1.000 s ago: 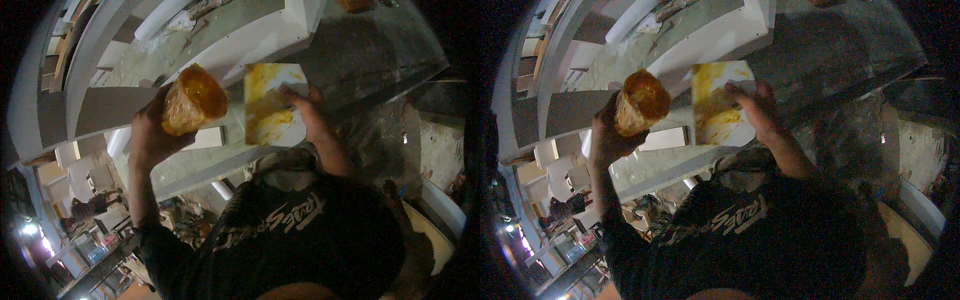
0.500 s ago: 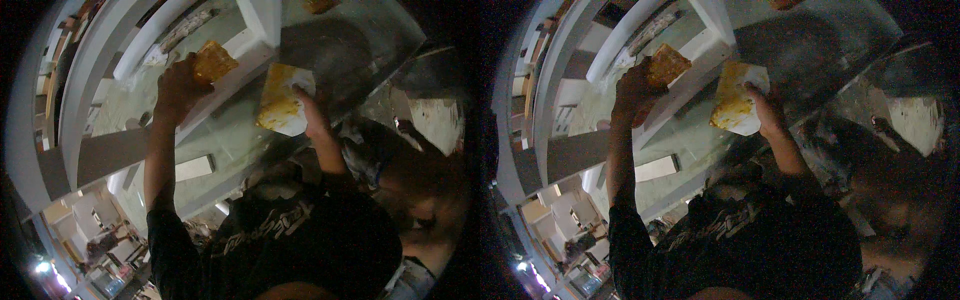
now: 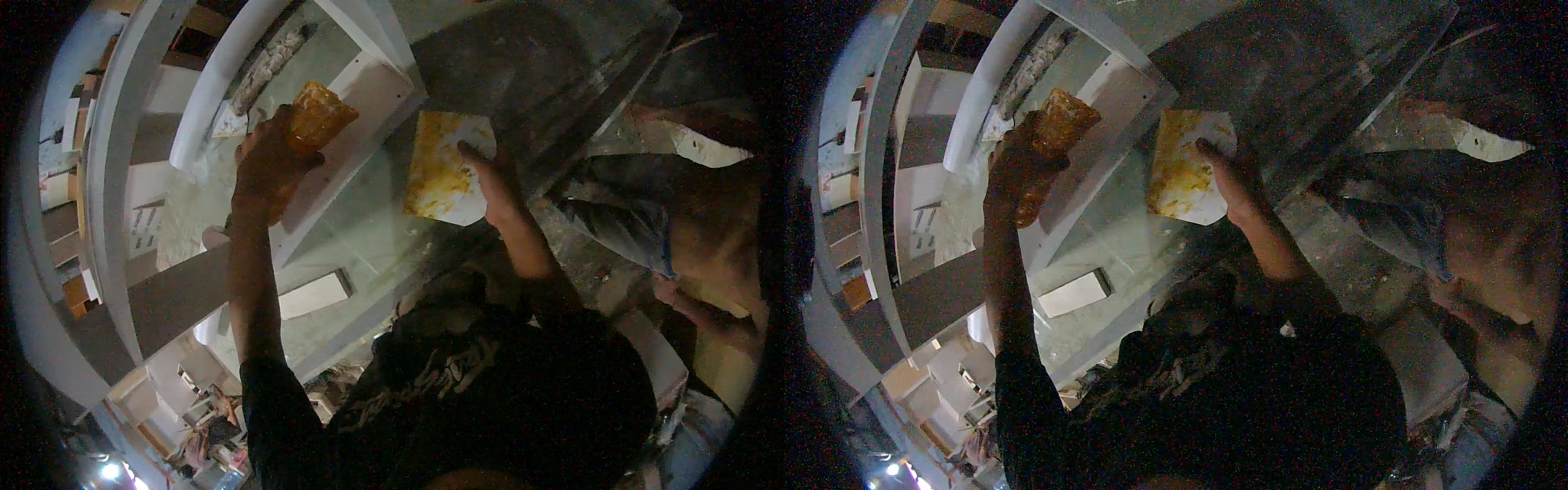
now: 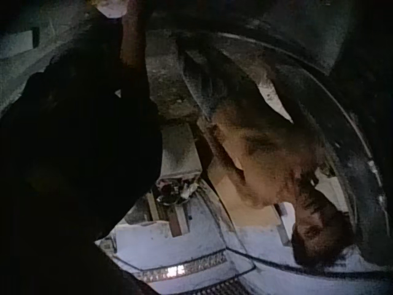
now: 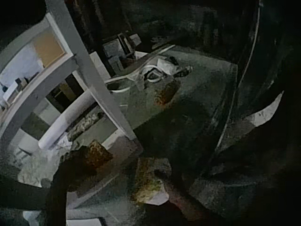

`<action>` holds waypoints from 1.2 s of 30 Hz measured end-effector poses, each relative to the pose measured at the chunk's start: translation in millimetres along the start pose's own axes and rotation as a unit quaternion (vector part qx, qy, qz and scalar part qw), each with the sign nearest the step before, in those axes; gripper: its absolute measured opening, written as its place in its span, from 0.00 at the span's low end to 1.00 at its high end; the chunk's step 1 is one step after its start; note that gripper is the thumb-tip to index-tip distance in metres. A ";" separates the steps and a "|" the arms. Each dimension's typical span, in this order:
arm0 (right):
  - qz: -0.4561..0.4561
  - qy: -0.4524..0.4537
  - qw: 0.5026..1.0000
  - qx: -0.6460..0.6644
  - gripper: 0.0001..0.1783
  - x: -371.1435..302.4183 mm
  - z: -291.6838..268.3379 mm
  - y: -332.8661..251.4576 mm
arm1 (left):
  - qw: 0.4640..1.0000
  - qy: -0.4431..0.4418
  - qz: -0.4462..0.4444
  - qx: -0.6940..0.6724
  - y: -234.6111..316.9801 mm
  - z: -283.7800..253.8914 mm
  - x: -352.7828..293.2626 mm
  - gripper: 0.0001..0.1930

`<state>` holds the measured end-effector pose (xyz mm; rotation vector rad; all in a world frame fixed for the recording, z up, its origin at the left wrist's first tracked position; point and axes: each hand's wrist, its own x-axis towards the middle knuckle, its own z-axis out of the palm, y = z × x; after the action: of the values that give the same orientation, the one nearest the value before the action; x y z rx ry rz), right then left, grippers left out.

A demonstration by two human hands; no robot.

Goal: The person applies a yellow adhesive to the interior edges of a white wooden cabinet frame and then applies the same adhesive to a flat white sheet of material using a scraper.

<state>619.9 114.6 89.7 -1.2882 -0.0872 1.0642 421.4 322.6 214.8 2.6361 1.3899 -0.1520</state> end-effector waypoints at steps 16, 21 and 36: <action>0.007 -0.008 1.000 0.020 0.19 10.3 -10.4 13.7 | 0.998 -0.043 -0.008 0.034 3.0 0.6 1.1 0.43; 0.008 -0.003 0.999 0.046 0.18 7.7 -6.8 9.4 | 0.997 -0.063 -0.013 0.033 2.4 -1.7 4.7 0.44; 0.003 0.020 0.999 0.037 0.17 13.9 -10.9 18.2 | 0.997 -0.053 0.021 0.045 -8.3 12.2 18.9 0.44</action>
<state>623.3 114.3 64.6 -1.2435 -0.0142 1.0376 425.0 340.2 199.1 2.6838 1.3219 -0.3499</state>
